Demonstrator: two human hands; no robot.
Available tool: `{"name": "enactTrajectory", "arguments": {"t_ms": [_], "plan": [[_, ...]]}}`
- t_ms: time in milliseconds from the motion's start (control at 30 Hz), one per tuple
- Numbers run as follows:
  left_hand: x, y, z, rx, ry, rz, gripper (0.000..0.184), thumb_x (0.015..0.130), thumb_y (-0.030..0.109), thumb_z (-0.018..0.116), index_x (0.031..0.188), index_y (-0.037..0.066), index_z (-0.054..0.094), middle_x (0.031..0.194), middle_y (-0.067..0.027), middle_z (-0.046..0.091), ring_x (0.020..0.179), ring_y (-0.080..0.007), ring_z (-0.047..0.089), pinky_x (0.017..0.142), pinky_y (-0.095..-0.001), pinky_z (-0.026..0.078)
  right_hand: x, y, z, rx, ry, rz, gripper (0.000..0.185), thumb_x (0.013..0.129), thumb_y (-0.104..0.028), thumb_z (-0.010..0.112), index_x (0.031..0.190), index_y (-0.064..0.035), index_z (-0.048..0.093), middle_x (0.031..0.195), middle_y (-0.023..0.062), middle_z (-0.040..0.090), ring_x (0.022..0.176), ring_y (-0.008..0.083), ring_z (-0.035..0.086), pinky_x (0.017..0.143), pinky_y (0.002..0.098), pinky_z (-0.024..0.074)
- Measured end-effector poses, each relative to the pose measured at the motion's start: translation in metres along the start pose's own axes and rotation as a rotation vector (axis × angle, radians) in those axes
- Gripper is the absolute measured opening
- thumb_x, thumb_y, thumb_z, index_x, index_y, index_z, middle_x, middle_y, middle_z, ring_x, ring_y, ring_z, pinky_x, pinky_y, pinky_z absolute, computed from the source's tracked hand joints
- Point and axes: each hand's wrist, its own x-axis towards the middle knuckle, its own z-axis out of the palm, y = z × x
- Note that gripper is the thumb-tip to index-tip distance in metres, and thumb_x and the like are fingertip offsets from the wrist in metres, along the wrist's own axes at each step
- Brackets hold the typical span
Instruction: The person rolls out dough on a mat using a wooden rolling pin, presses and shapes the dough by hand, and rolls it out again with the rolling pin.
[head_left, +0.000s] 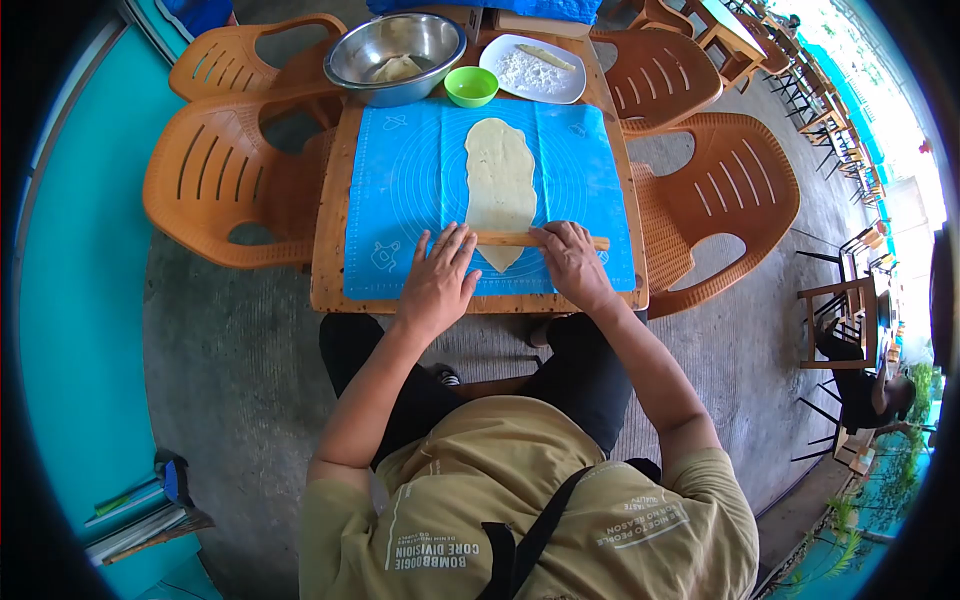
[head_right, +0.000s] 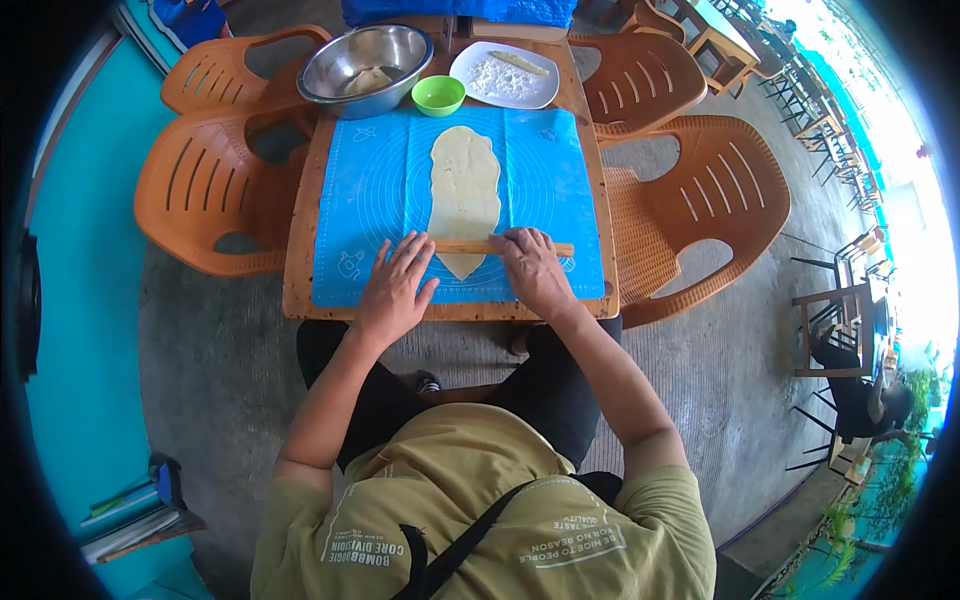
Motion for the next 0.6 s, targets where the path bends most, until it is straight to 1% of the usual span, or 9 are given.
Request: {"name": "enactTrajectory", "arguments": {"t_ms": [33, 133, 200, 233, 300, 433, 500, 533, 600], "plan": [[-0.001, -0.002, 0.003, -0.001, 0.000, 0.000, 0.056, 0.106, 0.030, 0.063, 0.153, 0.001, 0.052, 0.162, -0.0159, 0.048, 0.156, -0.0299, 0.039, 0.130, -0.0549, 0.026, -0.002, 0.001, 0.003, 0.000, 0.000, 0.000, 0.039, 0.095, -0.001, 0.068, 0.133, -0.0053, 0.067, 0.117, 0.0133, 0.065, 0.110, 0.0338, 0.063, 0.099, 0.0455, 0.0496], [-0.007, -0.002, 0.007, 0.015, 0.015, 0.024, 0.055, 0.106, 0.029, 0.062, 0.152, 0.001, 0.053, 0.161, -0.0153, 0.050, 0.155, -0.0291, 0.040, 0.129, -0.0522, 0.028, -0.010, -0.004, 0.007, 0.076, -0.014, 0.058, 0.039, 0.095, 0.001, 0.066, 0.134, -0.0050, 0.067, 0.125, 0.0139, 0.066, 0.121, 0.0354, 0.063, 0.108, 0.0480, 0.0486], [-0.014, 0.002, 0.004, -0.027, 0.020, -0.001, 0.052, 0.105, 0.028, 0.064, 0.149, 0.000, 0.056, 0.157, -0.0152, 0.053, 0.152, -0.0310, 0.043, 0.126, -0.0511, 0.033, -0.018, -0.012, 0.004, 0.002, 0.030, 0.031, 0.042, 0.094, 0.005, 0.064, 0.134, -0.0045, 0.067, 0.134, 0.0148, 0.066, 0.133, 0.0380, 0.061, 0.117, 0.0522, 0.0443], [-0.016, 0.004, 0.001, -0.028, 0.019, 0.002, 0.052, 0.105, 0.028, 0.064, 0.149, 0.000, 0.056, 0.157, -0.0152, 0.053, 0.152, -0.0310, 0.043, 0.126, -0.0511, 0.033, -0.024, -0.014, 0.004, 0.001, 0.031, 0.034, 0.042, 0.094, 0.005, 0.064, 0.134, -0.0045, 0.067, 0.134, 0.0148, 0.066, 0.133, 0.0380, 0.061, 0.117, 0.0522, 0.0443], [-0.020, 0.010, -0.004, -0.019, 0.001, 0.008, 0.050, 0.103, 0.025, 0.065, 0.146, 0.000, 0.058, 0.150, -0.0154, 0.056, 0.144, -0.0328, 0.049, 0.122, -0.0512, 0.037, -0.035, -0.015, -0.001, 0.072, -0.038, 0.044, 0.044, 0.095, 0.004, 0.060, 0.137, -0.0074, 0.066, 0.143, 0.0140, 0.064, 0.143, 0.0379, 0.054, 0.126, 0.0551, 0.0354], [-0.018, 0.015, -0.011, -0.080, 0.020, -0.057, 0.046, 0.106, 0.026, 0.060, 0.144, 0.000, 0.060, 0.145, -0.0158, 0.059, 0.138, -0.0301, 0.053, 0.120, -0.0498, 0.038, -0.046, -0.018, -0.009, 0.093, -0.064, 0.012, 0.048, 0.094, 0.003, 0.061, 0.140, -0.0084, 0.065, 0.145, 0.0128, 0.063, 0.142, 0.0372, 0.056, 0.124, 0.0553, 0.0365], [-0.014, 0.008, -0.003, 0.008, 0.159, 0.021, 0.044, 0.106, 0.023, 0.061, 0.143, 0.000, 0.061, 0.141, -0.0135, 0.060, 0.134, -0.0272, 0.055, 0.118, -0.0498, 0.038, -0.044, -0.019, -0.009, 0.070, 0.039, 0.074, 0.048, 0.094, 0.002, 0.062, 0.140, -0.0084, 0.065, 0.143, 0.0126, 0.064, 0.141, 0.0357, 0.057, 0.123, 0.0545, 0.0379], [-0.015, 0.006, 0.000, 0.011, 0.166, 0.022, 0.044, 0.106, 0.023, 0.061, 0.143, 0.000, 0.061, 0.141, -0.0135, 0.060, 0.134, -0.0272, 0.055, 0.118, -0.0498, 0.038, -0.044, -0.019, -0.010, 0.068, 0.043, 0.068, 0.048, 0.094, 0.002, 0.062, 0.140, -0.0084, 0.065, 0.143, 0.0126, 0.064, 0.141, 0.0357, 0.057, 0.123, 0.0545, 0.0379], [-0.019, 0.005, 0.003, -0.039, 0.129, 0.021, 0.045, 0.101, 0.016, 0.066, 0.144, 0.003, 0.060, 0.138, -0.0119, 0.062, 0.131, -0.0291, 0.058, 0.116, -0.0513, 0.038, -0.047, -0.017, -0.013, -0.064, 0.001, 0.062, 0.047, 0.093, -0.001, 0.066, 0.140, -0.0073, 0.065, 0.136, 0.0124, 0.066, 0.132, 0.0360, 0.061, 0.118, 0.0521, 0.0426]]}}
